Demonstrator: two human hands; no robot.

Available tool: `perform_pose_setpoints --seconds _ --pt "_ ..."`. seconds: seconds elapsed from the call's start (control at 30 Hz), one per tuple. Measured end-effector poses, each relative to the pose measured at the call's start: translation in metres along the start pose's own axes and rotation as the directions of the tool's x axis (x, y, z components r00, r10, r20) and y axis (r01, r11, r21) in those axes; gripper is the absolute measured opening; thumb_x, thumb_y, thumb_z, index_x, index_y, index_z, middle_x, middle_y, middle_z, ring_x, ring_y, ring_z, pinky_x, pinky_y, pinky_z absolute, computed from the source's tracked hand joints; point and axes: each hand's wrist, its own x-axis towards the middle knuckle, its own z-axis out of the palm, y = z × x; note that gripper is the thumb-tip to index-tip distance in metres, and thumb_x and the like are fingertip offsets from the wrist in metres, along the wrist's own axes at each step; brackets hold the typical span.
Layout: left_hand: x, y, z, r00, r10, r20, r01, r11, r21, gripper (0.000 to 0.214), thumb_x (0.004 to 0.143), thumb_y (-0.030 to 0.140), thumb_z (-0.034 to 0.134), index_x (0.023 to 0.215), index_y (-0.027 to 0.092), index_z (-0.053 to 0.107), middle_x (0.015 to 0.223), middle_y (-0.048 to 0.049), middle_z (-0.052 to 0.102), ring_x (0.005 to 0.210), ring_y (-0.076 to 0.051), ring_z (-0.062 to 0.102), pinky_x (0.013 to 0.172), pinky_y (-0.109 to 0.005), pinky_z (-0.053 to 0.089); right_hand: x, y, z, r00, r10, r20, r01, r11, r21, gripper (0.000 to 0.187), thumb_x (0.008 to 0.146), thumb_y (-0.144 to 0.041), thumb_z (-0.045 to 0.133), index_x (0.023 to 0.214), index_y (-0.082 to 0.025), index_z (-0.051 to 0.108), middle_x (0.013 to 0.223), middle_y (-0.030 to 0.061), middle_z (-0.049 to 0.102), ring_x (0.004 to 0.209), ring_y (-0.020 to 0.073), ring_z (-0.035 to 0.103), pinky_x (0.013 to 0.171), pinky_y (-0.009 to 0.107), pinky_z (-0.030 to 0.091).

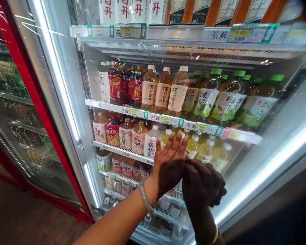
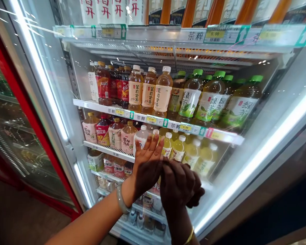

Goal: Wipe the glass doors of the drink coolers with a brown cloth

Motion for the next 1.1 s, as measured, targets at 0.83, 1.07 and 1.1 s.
perform_pose_setpoints --seconds 0.83,1.07,1.1 --pt "-0.021 -0.125 -0.052 0.998 0.038 0.039 -0.032 0.989 -0.143 0.066 0.1 0.018 0.051 0.162 0.015 0.03 0.166 -0.0134 0.036 0.16 -0.025 0.026 0.133 -0.05 0.002 0.039 -0.034 0.039 0.988 0.084 -0.127 -0.1 0.987 -0.124 0.006 0.081 -0.025 0.08 0.086 -0.022 0.077 0.082 0.0052 0.075 0.084 0.0243 0.076 0.08 0.037 0.059" --pt "-0.033 -0.145 -0.055 0.995 0.082 -0.056 -0.094 0.962 -0.257 0.07 0.099 0.015 0.048 0.164 0.013 0.023 0.168 -0.0125 0.032 0.163 -0.025 0.013 0.132 -0.052 -0.01 0.026 -0.11 0.068 0.997 -0.049 0.058 0.047 0.998 0.036 0.02 0.081 -0.025 0.085 0.099 -0.03 0.076 0.102 0.0003 0.078 0.096 0.0207 0.074 0.087 0.037 0.058" --pt "-0.032 -0.149 -0.058 0.997 0.063 -0.054 -0.075 0.964 -0.253 0.069 0.099 0.014 0.048 0.164 0.013 0.024 0.168 -0.0129 0.034 0.163 -0.025 0.012 0.131 -0.053 -0.011 0.037 -0.106 0.069 0.996 -0.07 0.058 0.068 0.997 0.026 0.021 0.082 -0.026 0.084 0.1 -0.03 0.075 0.102 -0.0001 0.078 0.096 0.0207 0.074 0.087 0.037 0.058"
